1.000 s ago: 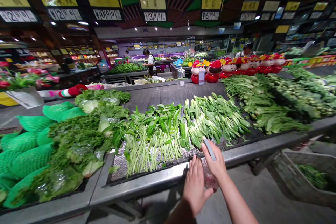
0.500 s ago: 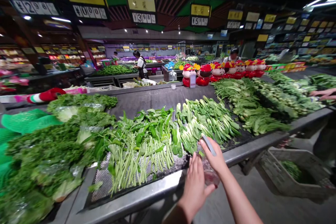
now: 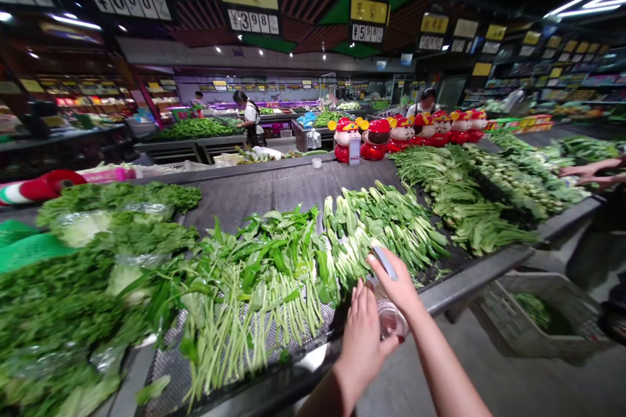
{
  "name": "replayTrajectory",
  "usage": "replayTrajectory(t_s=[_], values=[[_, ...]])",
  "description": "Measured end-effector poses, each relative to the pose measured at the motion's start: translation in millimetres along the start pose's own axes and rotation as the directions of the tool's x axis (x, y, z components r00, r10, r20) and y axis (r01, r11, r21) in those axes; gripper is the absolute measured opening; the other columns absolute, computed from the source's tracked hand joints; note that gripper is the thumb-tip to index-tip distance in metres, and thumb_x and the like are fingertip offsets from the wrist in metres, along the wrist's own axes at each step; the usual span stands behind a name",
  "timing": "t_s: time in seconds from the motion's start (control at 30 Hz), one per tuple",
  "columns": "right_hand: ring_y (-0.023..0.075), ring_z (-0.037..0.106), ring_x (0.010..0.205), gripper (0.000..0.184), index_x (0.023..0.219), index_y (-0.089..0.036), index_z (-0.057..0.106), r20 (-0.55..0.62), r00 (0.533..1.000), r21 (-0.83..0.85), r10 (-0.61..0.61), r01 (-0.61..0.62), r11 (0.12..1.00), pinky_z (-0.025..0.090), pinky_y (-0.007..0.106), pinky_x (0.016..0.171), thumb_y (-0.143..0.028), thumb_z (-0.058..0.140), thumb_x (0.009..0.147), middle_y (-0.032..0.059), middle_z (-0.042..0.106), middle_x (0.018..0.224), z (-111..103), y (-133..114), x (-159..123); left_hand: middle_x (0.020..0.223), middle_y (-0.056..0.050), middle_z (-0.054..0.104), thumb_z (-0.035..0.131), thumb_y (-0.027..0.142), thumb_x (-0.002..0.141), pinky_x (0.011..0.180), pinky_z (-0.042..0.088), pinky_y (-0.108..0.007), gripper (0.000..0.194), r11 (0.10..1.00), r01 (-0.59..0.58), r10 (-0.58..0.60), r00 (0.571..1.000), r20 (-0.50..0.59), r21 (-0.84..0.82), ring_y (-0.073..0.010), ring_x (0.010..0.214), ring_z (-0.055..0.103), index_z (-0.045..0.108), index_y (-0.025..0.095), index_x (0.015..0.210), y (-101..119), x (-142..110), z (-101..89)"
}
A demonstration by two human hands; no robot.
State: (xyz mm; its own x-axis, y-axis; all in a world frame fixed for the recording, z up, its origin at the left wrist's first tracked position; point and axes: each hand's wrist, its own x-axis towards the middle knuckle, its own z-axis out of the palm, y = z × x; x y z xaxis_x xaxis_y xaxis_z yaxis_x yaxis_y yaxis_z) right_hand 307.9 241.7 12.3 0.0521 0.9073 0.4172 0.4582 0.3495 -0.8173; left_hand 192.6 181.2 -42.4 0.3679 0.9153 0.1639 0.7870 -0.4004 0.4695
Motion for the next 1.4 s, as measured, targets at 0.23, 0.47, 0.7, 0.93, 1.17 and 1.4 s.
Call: replayTrajectory(t_s=[0.23,0.47,0.7,0.93,1.17,1.4], values=[[0.0177,0.058,0.066,0.028,0.076,-0.022,0.056,0.004,0.999,-0.013,0.036,-0.036,0.999,0.046,0.03,0.064,-0.044,0.042,0.086,0.0025,0.061,0.071,-11.5,18.1,10.8,0.146,-0.019,0.015,0.064,0.037,0.068,0.108,0.024,-0.048,0.088,0.999,-0.029,0.029,1.0,-0.001,-0.014,-0.0303,0.135,0.009,0.017,0.006,0.136,5.8,17.6,11.4],[0.0174,0.057,0.062,0.03,0.073,-0.022,0.056,0.032,0.999,-0.062,0.041,-0.039,0.997,0.046,0.029,0.061,-0.045,0.041,0.085,0.0014,0.06,0.066,-37.4,52.9,33.4,0.145,-0.019,0.019,0.065,0.042,0.065,0.107,0.023,-0.049,0.091,0.999,0.038,-0.038,0.999,-0.022,0.003,-0.032,0.134,0.012,0.02,0.006,0.136,30.4,52.1,36.2],[0.0189,0.06,0.073,0.028,0.086,-0.021,0.058,0.102,0.995,-0.004,-0.014,0.015,1.0,0.047,0.031,0.069,-0.045,0.045,0.083,0.0034,0.064,0.08,-95.2,86.8,62.3,0.144,-0.02,0.019,0.068,0.044,0.064,0.109,0.022,-0.047,0.095,0.995,0.093,-0.092,0.995,-0.026,0.02,-0.0314,0.134,0.012,0.021,0.003,0.135,83.8,96.4,67.1],[0.0192,0.059,0.069,0.029,0.081,-0.022,0.059,0.049,0.999,-0.132,0.005,0.001,0.991,0.045,0.031,0.065,-0.043,0.039,0.085,0.0033,0.064,0.074,-153.7,119.6,70.1,0.144,-0.02,0.019,0.067,0.039,0.064,0.109,0.021,-0.046,0.094,0.999,0.031,-0.029,0.997,-0.073,0.026,-0.0315,0.134,0.011,0.019,0.002,0.136,124.9,131.7,110.4],[0.018,0.058,0.067,0.03,0.074,-0.023,0.057,0.068,0.997,-0.162,0.024,-0.013,0.987,0.044,0.029,0.063,-0.044,0.039,0.085,0.0016,0.062,0.07,-194.7,150.7,76.3,0.144,-0.022,0.018,0.067,0.043,0.061,0.11,0.019,-0.045,0.099,0.998,0.048,-0.047,0.998,-0.045,0.028,-0.0332,0.134,0.012,0.02,-0.001,0.136,159.9,155.8,143.5],[0.018,0.058,0.071,0.03,0.081,-0.02,0.057,0.124,0.992,-0.012,-0.013,0.015,1.0,0.044,0.028,0.066,-0.045,0.041,0.084,0.0031,0.062,0.076,-215.5,166.3,93.9,0.144,-0.021,0.014,0.064,0.047,0.064,0.111,0.013,-0.046,0.099,0.995,0.086,-0.09,0.991,0.097,0.044,-0.0327,0.134,0.007,0.019,-0.005,0.136,189.4,180.1,130.0]])
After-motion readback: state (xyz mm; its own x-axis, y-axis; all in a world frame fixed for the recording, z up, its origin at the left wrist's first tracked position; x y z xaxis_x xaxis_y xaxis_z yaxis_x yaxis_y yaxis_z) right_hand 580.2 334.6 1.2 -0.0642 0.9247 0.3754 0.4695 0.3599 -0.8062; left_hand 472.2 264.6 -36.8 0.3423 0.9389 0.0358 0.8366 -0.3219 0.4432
